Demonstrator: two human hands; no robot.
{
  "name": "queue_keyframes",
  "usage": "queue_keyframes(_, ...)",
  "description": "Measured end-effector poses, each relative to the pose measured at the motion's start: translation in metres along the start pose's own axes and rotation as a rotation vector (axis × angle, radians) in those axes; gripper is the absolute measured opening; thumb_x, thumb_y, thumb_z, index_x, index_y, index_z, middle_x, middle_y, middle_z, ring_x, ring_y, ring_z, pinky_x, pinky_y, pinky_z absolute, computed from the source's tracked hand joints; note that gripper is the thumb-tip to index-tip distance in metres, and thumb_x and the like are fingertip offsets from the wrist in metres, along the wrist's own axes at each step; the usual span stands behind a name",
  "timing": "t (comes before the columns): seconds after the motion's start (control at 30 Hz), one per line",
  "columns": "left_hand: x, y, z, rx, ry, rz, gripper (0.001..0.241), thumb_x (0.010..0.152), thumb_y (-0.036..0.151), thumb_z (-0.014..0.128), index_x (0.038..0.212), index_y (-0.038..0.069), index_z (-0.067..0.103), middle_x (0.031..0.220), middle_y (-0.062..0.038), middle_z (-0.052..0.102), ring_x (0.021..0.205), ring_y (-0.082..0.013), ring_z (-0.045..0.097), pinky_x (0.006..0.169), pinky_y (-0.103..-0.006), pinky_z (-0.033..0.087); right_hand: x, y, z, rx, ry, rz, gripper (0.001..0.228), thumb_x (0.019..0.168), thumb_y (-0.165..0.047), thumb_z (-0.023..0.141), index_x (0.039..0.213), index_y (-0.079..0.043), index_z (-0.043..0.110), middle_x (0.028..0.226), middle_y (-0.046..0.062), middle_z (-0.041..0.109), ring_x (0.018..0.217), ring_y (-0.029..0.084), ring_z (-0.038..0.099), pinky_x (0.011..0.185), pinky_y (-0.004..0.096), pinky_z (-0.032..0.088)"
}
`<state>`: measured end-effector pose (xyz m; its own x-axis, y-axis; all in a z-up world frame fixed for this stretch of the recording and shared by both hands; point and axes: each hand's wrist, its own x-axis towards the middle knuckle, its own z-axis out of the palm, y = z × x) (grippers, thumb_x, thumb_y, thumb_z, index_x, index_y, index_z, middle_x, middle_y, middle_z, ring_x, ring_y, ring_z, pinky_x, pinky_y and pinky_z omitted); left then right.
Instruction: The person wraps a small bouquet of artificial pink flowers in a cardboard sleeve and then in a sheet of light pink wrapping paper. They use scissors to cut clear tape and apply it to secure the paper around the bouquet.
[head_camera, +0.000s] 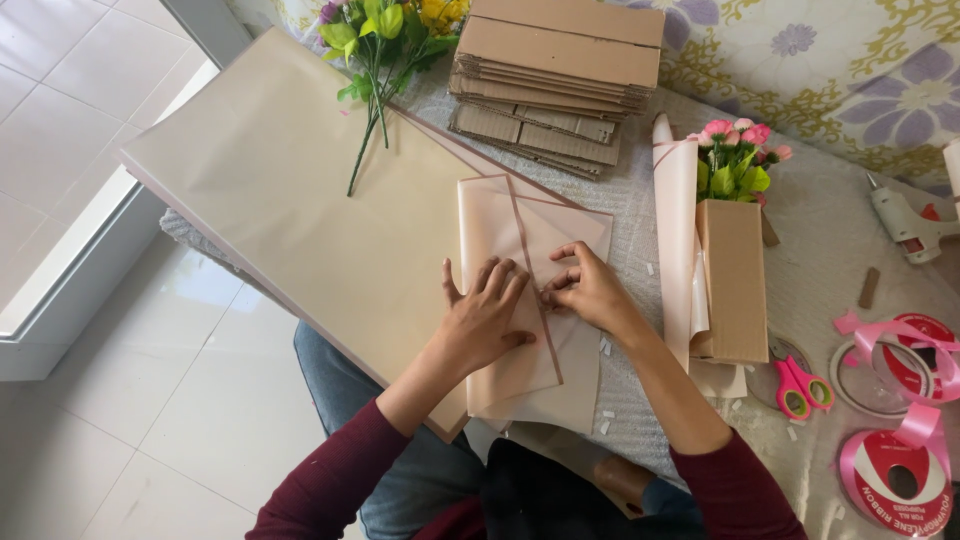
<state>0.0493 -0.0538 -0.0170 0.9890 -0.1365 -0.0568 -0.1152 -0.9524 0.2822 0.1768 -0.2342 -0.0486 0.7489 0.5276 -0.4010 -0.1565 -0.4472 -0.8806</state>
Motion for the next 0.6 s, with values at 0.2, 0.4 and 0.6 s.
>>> queue_keyframes(0.2, 0.000, 0.000, -0.001, 0.003, -0.007, 0.009, 0.081, 0.084, 0.056, 0.073, 0.149, 0.020, 0.042, 0.146, -0.012, 0.041, 0.146, -0.0342, 0.033, 0.103, -0.0922, 0.010, 0.001, -0.001, 0.000, -0.025, 0.015, 0.029, 0.061, 0.080, -0.003, 0.080, 0.132, -0.012, 0.049, 0.090, 0.017, 0.076, 0.071, 0.021, 0.074, 0.062, 0.028, 0.066)
queue_keyframes(0.4, 0.001, 0.003, -0.007, -0.024, -0.044, -0.004, 0.073, 0.084, 0.053, 0.073, 0.144, 0.020, 0.050, 0.147, -0.012, 0.038, 0.145, -0.0336, 0.032, 0.104, -0.0918, 0.010, -0.005, -0.015, 0.002, -0.092, 0.040, 0.069, 0.061, 0.078, -0.006, 0.083, 0.130, -0.010, 0.051, 0.090, 0.017, 0.077, 0.069, 0.022, 0.075, 0.062, 0.029, 0.065)
queue_keyframes(0.6, 0.005, 0.002, -0.005, -0.018, -0.071, -0.038, 0.077, 0.081, 0.052, 0.077, 0.145, 0.022, 0.050, 0.147, -0.009, 0.037, 0.145, -0.0318, 0.031, 0.104, -0.0918, 0.012, 0.001, -0.019, 0.007, -0.245, 0.092, 0.112, 0.047, 0.079, -0.016, 0.077, 0.120, -0.013, 0.053, 0.082, 0.010, 0.078, 0.056, 0.019, 0.073, 0.054, 0.028, 0.064)
